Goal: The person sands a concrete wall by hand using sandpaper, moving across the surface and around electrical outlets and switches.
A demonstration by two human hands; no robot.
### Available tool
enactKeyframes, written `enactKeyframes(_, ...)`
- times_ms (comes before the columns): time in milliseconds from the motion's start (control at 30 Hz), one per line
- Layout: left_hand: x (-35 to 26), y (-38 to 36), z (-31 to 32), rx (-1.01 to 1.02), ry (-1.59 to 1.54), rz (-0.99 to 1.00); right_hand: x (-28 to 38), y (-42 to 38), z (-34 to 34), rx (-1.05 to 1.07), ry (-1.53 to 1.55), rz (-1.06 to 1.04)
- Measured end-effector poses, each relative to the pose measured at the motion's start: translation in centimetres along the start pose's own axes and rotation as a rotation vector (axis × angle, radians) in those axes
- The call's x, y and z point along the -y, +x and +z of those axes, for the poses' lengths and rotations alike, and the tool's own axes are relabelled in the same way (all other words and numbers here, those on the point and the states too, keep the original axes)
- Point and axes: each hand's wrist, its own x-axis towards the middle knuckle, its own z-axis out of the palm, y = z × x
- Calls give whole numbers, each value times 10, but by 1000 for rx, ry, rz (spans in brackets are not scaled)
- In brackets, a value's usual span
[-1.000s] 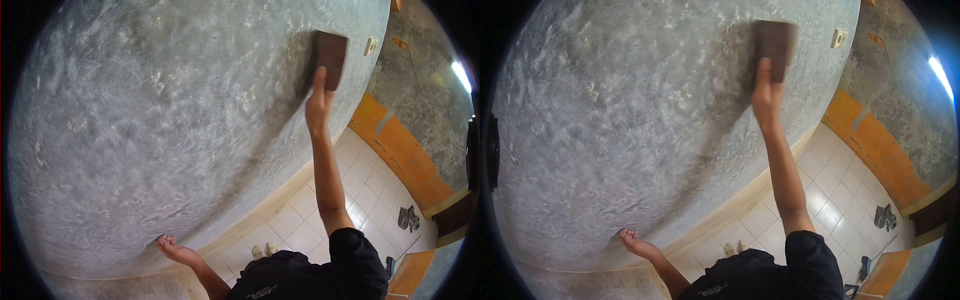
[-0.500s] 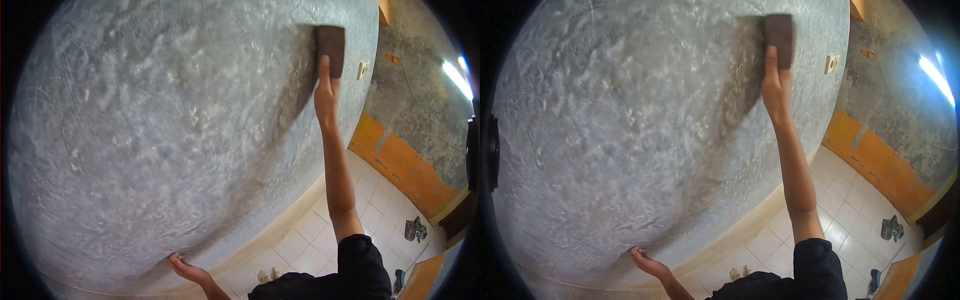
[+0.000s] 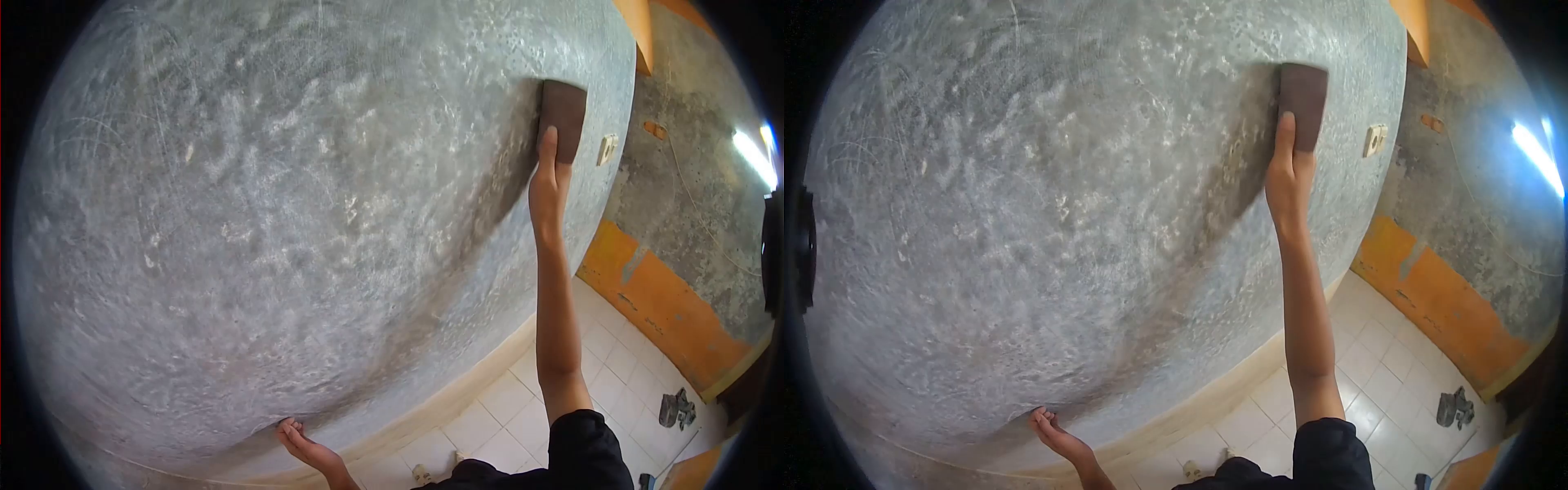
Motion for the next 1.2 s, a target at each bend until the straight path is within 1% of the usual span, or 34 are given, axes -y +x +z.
enactKeyframes(33,0,-1,2,0,8,6,15,10,0,110,6,199)
enactKeyframes(67,0,-2,5,-1,14,13,32,12,7,183,103,79)
enactKeyframes(133,-1,-8,18,-43,47,79,69,-7,29,480,66,-412)
enactKeyframes(167,-1,-10,21,-56,70,105,87,-17,40,621,103,-643)
enactKeyframes(200,-4,-12,25,-71,58,95,75,-24,51,837,151,-818)
enactKeyframes(233,-5,-14,29,-85,47,85,79,-36,47,955,110,-853)
enactKeyframes(300,-10,-19,34,-88,4,85,45,-37,49,852,173,-949)
enactKeyframes(367,-14,-27,40,-75,-74,109,40,-8,32,674,21,-914)
enactKeyframes(433,-17,-33,43,-76,-51,55,34,22,22,390,58,-629)
enactKeyframes(467,-19,-36,46,-69,-40,27,36,42,21,318,29,-566)
enactKeyframes(533,-34,-47,57,-54,-6,19,53,83,21,268,-1,-458)
enactKeyframes(600,-38,-50,71,-6,-29,23,82,117,28,306,4,-374)
enactKeyframes(667,-27,-53,75,75,-108,39,98,132,46,319,28,-652)
enactKeyframes(700,-20,-54,78,70,-115,33,106,140,56,323,41,-789)
enactKeyframes(733,-13,-56,80,70,-118,23,112,141,63,304,-13,-1069)
enactKeyframes(767,-7,-57,84,74,-116,13,117,132,60,541,-23,-1030)
enactKeyframes(800,-10,-58,92,61,-100,35,117,119,58,647,35,-1048)
enactKeyframes(833,-15,-63,98,49,-81,55,112,110,60,708,70,-1142)
enactKeyframes(900,-22,-67,99,65,-51,88,94,102,49,798,101,-1210)
enactKeyframes(967,-25,-66,98,104,-49,124,80,117,35,633,-29,-1168)
enactKeyframes(1000,-32,-67,100,98,-52,111,77,127,32,551,-89,-1153)
enactKeyframes(1067,-45,-71,105,92,-57,79,82,151,37,388,-41,-934)
enactKeyframes(1100,-39,-72,105,79,-58,84,90,163,40,330,-34,-833)
enactKeyframes(1167,-18,-70,103,63,-54,98,110,184,62,191,73,-919)
enactKeyframes(1200,-19,-71,106,57,-40,90,121,189,74,118,125,-959)
